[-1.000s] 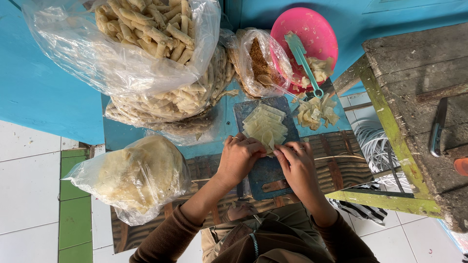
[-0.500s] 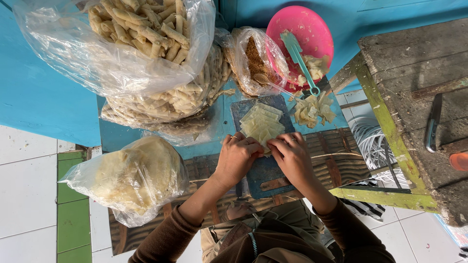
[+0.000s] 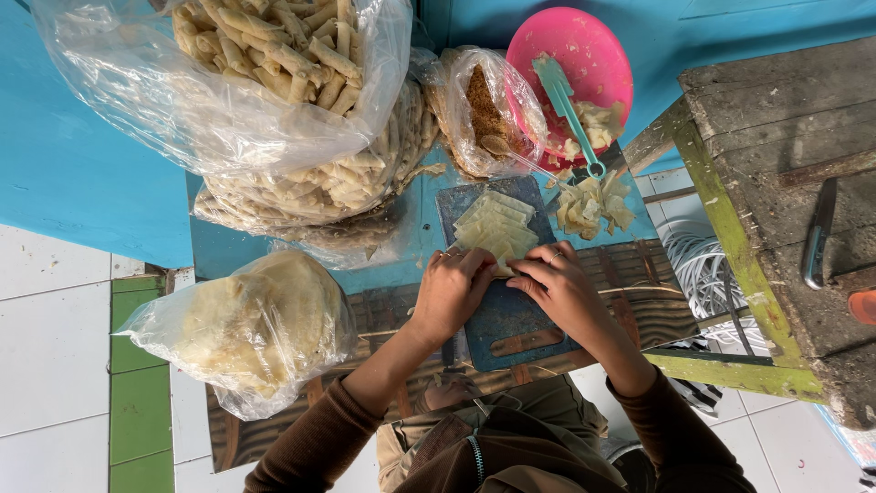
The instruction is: The person folds thin dough sheets on a cutting board, spoons brown filling from a plastic bag onto each sheet, and folds the dough over the filling. The folded pastries are placed into a large plastic bag with other finished rolled pastries.
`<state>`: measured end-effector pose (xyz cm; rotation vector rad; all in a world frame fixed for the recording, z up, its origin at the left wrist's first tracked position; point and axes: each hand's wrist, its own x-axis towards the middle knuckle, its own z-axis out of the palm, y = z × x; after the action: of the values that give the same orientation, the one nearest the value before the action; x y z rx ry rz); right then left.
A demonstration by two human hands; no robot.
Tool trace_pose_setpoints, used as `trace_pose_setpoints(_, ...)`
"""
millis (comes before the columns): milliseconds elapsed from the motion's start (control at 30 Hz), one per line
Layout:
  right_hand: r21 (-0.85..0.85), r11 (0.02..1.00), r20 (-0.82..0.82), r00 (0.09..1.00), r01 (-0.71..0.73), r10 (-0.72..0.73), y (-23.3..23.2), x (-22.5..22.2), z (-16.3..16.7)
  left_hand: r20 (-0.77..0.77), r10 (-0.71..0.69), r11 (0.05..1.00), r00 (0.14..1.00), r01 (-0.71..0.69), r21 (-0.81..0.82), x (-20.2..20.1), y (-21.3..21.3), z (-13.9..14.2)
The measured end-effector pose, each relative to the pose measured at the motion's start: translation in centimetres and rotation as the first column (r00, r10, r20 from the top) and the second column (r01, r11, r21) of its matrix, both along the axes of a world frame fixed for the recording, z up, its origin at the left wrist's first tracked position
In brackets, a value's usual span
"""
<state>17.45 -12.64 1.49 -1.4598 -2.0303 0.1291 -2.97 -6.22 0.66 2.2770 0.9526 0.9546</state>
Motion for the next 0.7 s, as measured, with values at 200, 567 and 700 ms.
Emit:
trace_pose_setpoints(200, -0.005, 0.999, -0.036, 0.999, 0.037, -0.037, 0.7, 0.2, -0.2, -0.045, -0.019, 0.992, 0.999, 0.024, 0.122, 0.8, -0.1, -1.1)
trace_pose_setpoints(567, -0.047, 0.998, -0.061, 0.998, -0.036, 0.033, 1.9, 1.1, -0.3, -0.099, 0.077, 0.985, 0.992, -0.060, 0.164, 0.1, -0.2, -1.5)
trace_pose_setpoints(700, -0.012, 0.994, -0.069, 0.992, -0.106, 0.105, 1.5, 1.6, -0.1, -0.133, 0.075, 0.994, 0.988, -0.085, -0.070, -0.3, -0.2, -0.2)
